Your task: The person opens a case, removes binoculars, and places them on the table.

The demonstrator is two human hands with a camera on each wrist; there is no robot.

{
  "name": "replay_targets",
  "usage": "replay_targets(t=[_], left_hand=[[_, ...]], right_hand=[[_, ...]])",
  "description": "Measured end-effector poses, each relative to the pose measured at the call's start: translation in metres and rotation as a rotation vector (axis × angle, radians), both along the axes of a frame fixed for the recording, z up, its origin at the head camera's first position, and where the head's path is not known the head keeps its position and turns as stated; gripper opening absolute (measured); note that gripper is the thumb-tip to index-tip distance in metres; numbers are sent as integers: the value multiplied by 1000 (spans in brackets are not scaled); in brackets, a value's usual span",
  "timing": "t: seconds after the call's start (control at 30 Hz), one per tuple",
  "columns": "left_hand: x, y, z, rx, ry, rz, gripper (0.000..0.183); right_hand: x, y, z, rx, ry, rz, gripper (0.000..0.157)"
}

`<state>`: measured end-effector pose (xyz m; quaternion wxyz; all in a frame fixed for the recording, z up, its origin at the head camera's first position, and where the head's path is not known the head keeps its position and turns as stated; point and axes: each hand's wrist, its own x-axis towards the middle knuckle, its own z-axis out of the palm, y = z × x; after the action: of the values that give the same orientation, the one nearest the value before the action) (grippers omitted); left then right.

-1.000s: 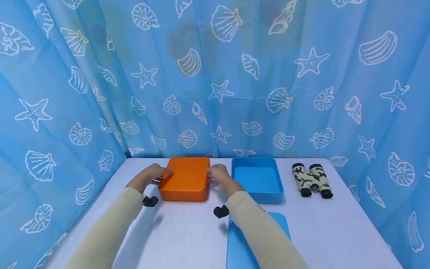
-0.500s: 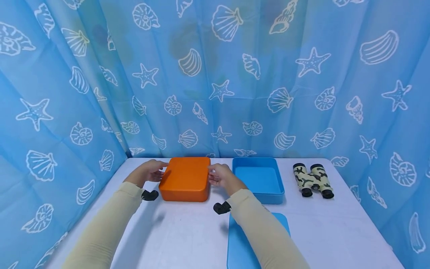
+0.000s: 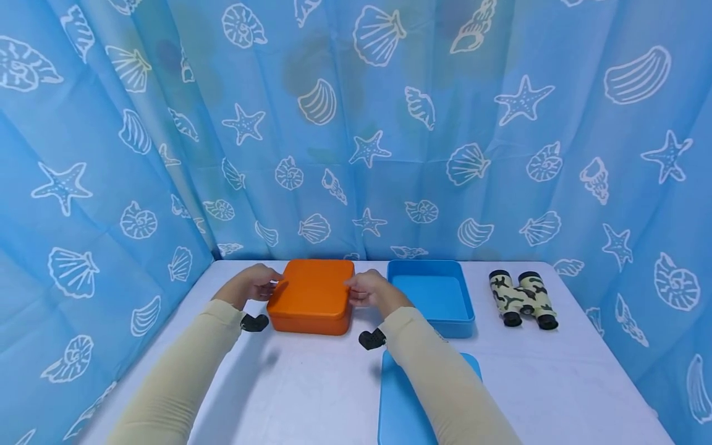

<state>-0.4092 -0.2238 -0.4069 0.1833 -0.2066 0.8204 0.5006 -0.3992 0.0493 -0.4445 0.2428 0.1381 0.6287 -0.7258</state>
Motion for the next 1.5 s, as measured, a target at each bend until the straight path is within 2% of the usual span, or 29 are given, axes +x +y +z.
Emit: replay_targets(t=[0.13,0.3,0.43,0.67,0.83,1.1,1.23,1.5], left_hand=[[-2,-1,-8,-44,14,29,51],[-1,-2,-14,-56,11,35,46],[1,-2,-14,-50,3,27,42],[1,-3,-9,-48,53,-6,39],[1,-8,-12,-40,45,18,38],[21,-18,-11,53,55,-35,42],[30,-24,-17,88,55,-63,40],[44,-34,-29,150,62,-77,38]], right_hand=[[1,-1,-3,38,15,29,44],[1,-1,-5,69,37,30,44],[3,0,-4,90,47,26,49],[6,1,0,117,95,42,48],[10,1,-1,130,104,67,52],[20,2,-1,122,135,87,43],[28,2,-3,120,156,118,44],[39,3,-13,75,193,150,50]])
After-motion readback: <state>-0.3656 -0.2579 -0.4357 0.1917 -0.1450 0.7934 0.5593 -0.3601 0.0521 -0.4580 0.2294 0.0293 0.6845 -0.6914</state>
